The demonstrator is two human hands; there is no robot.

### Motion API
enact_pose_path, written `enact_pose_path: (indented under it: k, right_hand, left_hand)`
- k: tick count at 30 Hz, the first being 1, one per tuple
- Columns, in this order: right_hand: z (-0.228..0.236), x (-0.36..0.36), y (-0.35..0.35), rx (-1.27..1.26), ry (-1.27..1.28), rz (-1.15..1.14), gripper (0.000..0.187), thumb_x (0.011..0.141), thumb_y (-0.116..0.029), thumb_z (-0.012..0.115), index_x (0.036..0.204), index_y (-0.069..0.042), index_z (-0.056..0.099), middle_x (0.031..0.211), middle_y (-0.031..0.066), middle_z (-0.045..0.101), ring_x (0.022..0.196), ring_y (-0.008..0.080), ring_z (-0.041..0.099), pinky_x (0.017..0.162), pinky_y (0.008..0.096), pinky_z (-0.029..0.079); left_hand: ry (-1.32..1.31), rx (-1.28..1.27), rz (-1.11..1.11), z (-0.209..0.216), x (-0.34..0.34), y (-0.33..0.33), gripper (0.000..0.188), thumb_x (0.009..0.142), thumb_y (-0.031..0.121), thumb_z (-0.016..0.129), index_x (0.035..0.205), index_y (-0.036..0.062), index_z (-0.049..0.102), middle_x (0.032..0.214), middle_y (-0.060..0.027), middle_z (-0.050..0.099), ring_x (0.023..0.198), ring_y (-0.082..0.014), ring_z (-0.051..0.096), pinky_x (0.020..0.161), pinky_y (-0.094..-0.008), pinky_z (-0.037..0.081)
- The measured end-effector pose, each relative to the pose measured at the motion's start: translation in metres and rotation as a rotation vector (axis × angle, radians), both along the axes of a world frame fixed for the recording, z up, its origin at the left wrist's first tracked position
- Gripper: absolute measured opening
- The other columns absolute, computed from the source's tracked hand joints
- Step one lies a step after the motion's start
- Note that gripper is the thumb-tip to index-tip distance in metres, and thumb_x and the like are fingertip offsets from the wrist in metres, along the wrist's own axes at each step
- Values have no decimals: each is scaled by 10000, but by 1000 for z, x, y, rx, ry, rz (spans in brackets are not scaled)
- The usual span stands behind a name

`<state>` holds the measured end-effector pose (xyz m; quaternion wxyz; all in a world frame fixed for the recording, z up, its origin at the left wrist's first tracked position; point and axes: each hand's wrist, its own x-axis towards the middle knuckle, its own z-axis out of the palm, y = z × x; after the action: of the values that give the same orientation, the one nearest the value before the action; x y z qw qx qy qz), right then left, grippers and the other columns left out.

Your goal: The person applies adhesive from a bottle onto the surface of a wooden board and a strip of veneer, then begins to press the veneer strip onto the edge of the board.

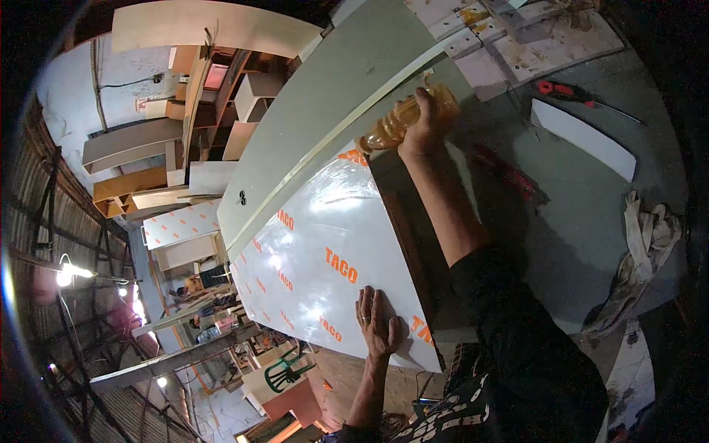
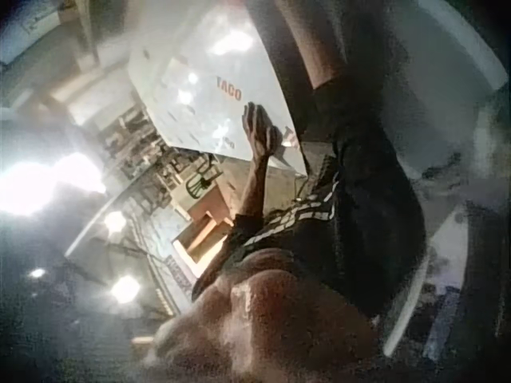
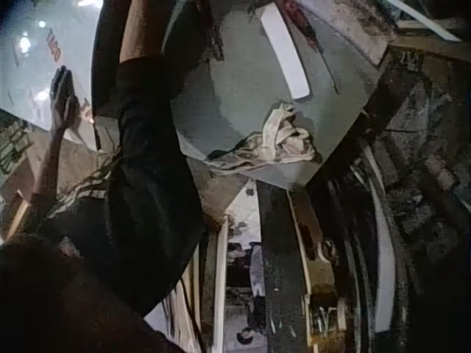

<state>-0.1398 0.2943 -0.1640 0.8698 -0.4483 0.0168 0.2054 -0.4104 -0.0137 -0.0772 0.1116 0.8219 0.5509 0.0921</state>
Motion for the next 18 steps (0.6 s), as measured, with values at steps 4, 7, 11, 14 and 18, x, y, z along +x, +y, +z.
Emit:
enact_pose_path:
  k: [4, 7, 11, 14, 18]
  right_hand:
    - [16, 15, 19, -58, 161, 110, 579, 819, -346, 731, 1202, 30, 514, 1140, 196, 557, 1059, 328, 560, 953, 448, 451]
    - [11, 35, 46, -62, 113, 2, 636, 794, -357, 757, 1223, 35, 500, 1146, 207, 558, 1078, 340, 555, 959, 465, 451]
    - [13, 16, 27, 259, 294, 41, 533, 808, -215, 753, 1219, 14, 502, 1135, 208, 582, 1061, 356, 578, 917, 491, 466]
    - [-21, 14, 6, -485, -981, -309, 422, 848, -122, 697, 1230, -73, 524, 1103, 212, 585, 1019, 376, 590, 897, 494, 472]
    - [-39, 7, -18, -182, -631, -190, 392, 829, -187, 706, 1155, -40, 544, 977, 83, 593, 917, 282, 608, 843, 461, 518]
  left_hand:
    - [2, -4, 37, 2, 1, -4, 648, 882, 319, 528, 1434, -10, 447, 1508, -270, 365, 1421, -450, 301, 1160, -571, 189]
    - [-1, -5, 16, 0, 3, 0, 649, 876, 313, 535, 1433, -8, 450, 1506, -268, 369, 1420, -448, 303, 1162, -568, 188]
    - [1, 9, 11, 0, -3, -2, 647, 876, 310, 535, 1434, -6, 450, 1507, -262, 370, 1417, -445, 309, 1164, -565, 189]
    - [13, 0, 11, 3, 3, 1, 637, 882, 312, 531, 1430, -4, 454, 1511, -260, 364, 1417, -442, 311, 1162, -565, 194]
    - [14, -1, -6, -1, 4, 4, 631, 890, 319, 525, 1429, -2, 456, 1513, -260, 361, 1420, -439, 306, 1160, -569, 195]
